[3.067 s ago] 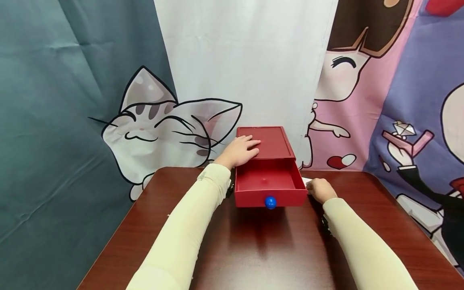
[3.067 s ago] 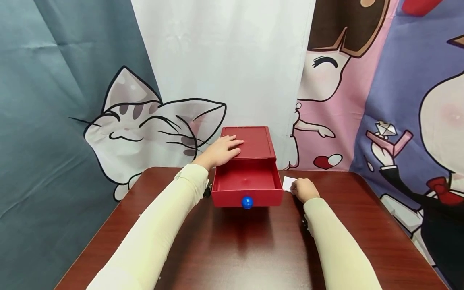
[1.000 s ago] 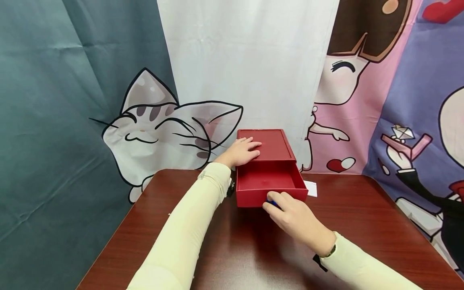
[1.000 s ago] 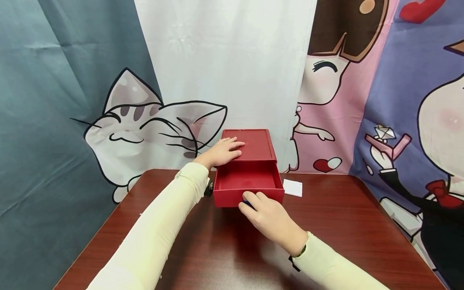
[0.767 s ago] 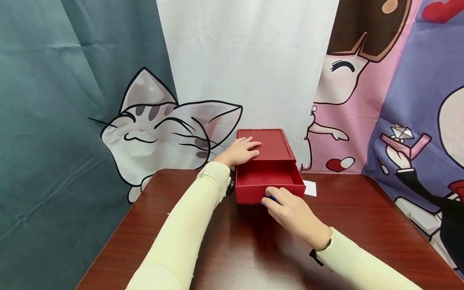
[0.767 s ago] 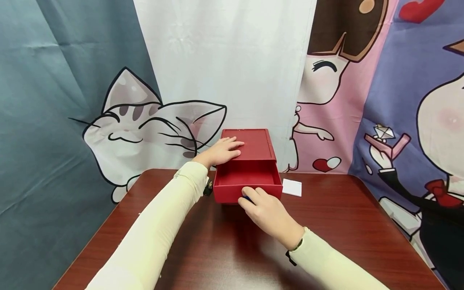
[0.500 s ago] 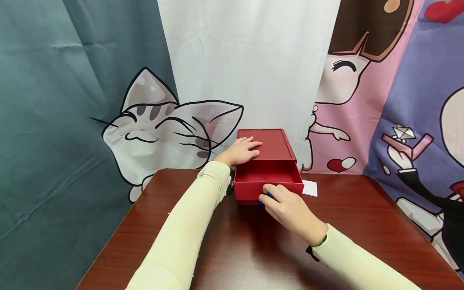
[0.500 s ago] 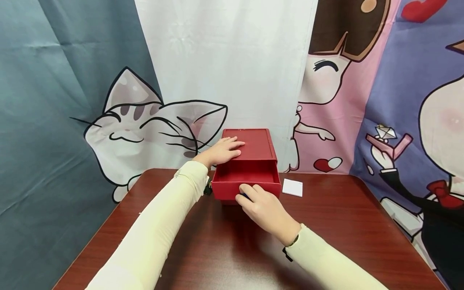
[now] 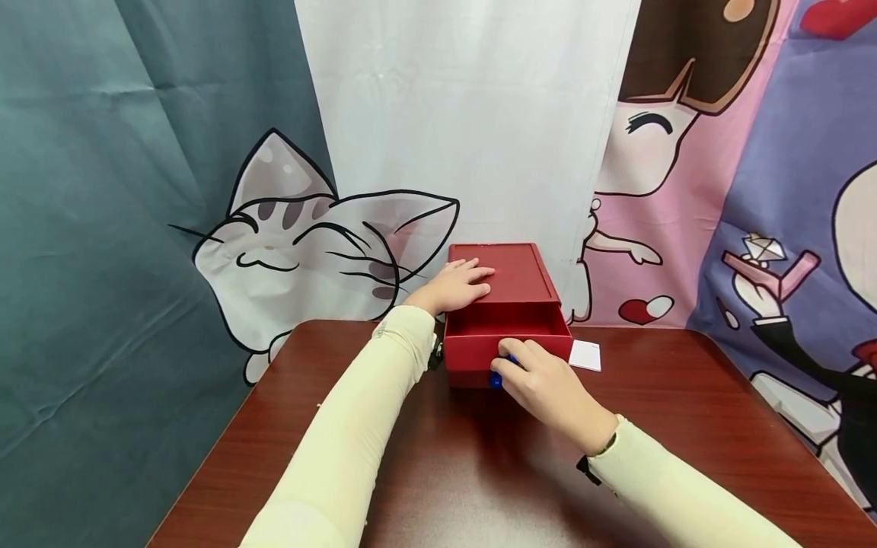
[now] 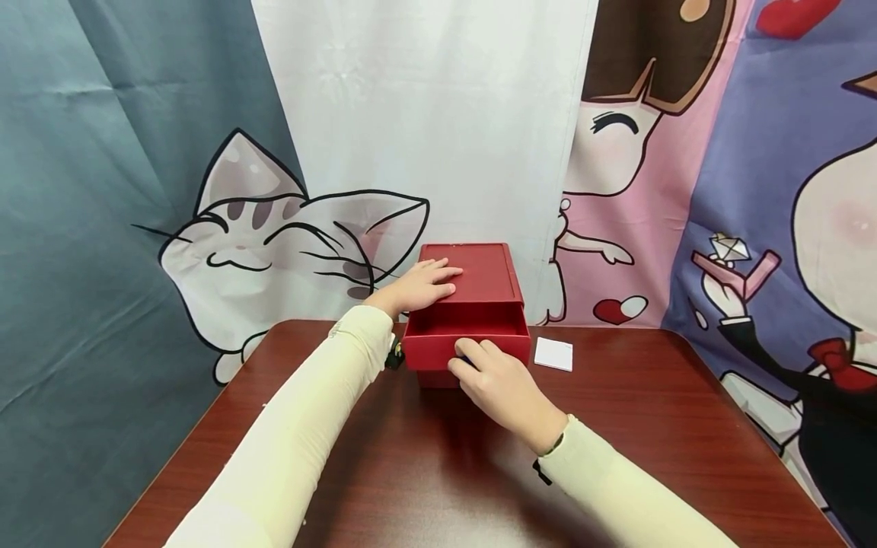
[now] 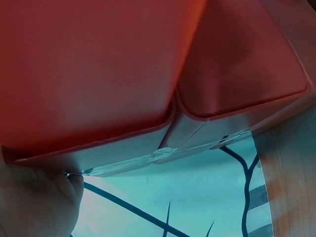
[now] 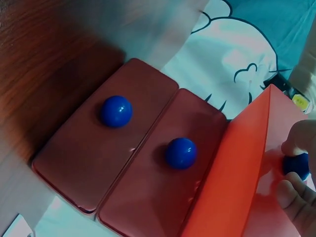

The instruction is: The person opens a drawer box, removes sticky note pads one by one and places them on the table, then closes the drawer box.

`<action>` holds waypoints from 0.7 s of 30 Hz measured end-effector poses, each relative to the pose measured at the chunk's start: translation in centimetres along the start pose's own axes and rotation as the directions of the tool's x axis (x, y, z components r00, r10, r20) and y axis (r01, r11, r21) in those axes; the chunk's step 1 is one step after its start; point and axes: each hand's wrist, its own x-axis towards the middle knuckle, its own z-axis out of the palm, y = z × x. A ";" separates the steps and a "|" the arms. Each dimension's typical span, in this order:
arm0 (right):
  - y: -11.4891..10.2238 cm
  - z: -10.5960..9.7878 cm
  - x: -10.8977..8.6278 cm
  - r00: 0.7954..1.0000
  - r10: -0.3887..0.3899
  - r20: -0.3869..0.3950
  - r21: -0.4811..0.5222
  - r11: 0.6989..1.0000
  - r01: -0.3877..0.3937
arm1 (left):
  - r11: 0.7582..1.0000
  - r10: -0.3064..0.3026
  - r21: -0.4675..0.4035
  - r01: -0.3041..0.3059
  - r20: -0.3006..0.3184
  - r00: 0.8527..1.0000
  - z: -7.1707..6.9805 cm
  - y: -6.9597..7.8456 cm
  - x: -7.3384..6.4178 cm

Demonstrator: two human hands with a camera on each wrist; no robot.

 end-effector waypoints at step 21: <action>3.1 2.7 1.1 0.995 0.090 -0.044 -0.023 0.996 -0.091 | 1.000 0.015 0.024 -0.016 0.025 1.000 -0.3 -0.2 0.3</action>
